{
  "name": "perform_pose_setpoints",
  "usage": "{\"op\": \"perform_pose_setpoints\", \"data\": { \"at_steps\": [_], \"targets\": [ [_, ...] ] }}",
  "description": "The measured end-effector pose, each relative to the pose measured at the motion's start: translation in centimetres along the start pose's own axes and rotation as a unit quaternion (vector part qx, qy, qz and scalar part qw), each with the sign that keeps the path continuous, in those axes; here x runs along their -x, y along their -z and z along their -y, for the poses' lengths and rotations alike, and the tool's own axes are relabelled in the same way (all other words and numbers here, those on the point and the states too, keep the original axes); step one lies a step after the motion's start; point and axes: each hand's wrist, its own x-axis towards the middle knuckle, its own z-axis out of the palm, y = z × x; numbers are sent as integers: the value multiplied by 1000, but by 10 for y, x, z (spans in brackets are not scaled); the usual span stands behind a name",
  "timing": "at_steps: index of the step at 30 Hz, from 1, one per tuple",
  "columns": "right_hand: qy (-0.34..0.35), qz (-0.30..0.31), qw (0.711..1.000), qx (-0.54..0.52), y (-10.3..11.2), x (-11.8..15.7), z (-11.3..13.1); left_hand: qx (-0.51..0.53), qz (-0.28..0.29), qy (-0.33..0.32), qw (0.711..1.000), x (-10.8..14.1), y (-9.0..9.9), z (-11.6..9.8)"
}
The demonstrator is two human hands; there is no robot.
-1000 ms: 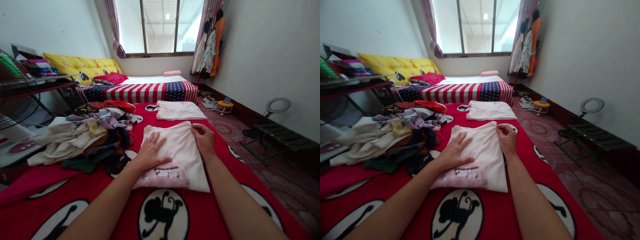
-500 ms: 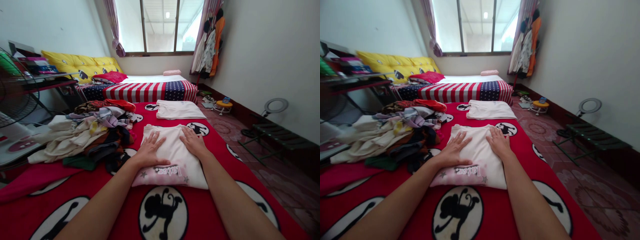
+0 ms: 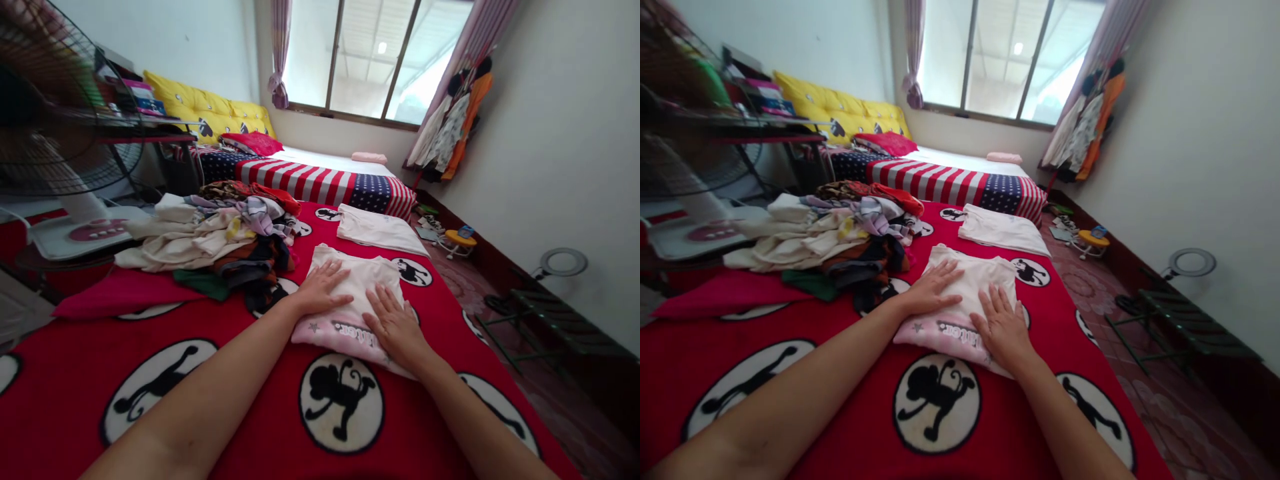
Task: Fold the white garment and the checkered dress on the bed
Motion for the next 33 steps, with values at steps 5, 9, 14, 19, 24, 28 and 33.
{"op": "perform_pose_setpoints", "data": {
  "at_steps": [5, 9, 14, 19, 24, 28, 33],
  "targets": [
    [160, -58, 983, -62, 19, 27, 41, 273, -151, 0, 950, -6, 5, 17],
    [298, 72, 941, -142, 28, 48, 62, 406, -242, 58, 879, -10, 9, 23],
    [196, -25, 965, -171, 22, 52, 29, 357, -264, 32, 896, -10, 10, 21],
    [51, 14, 996, -66, 2, 52, -4, 148, -213, -22, 966, -7, 4, 19],
    [46, -12, 994, -101, 41, 20, -11, 11, -153, -10, 988, -4, -4, 14],
    [11, -110, 991, -74, 35, -29, -24, 14, -144, -19, 989, -3, -6, 15],
    [-17, 40, 999, -2, 1, -51, -30, 173, -234, -1, 957, -7, 3, 23]
  ]
}}
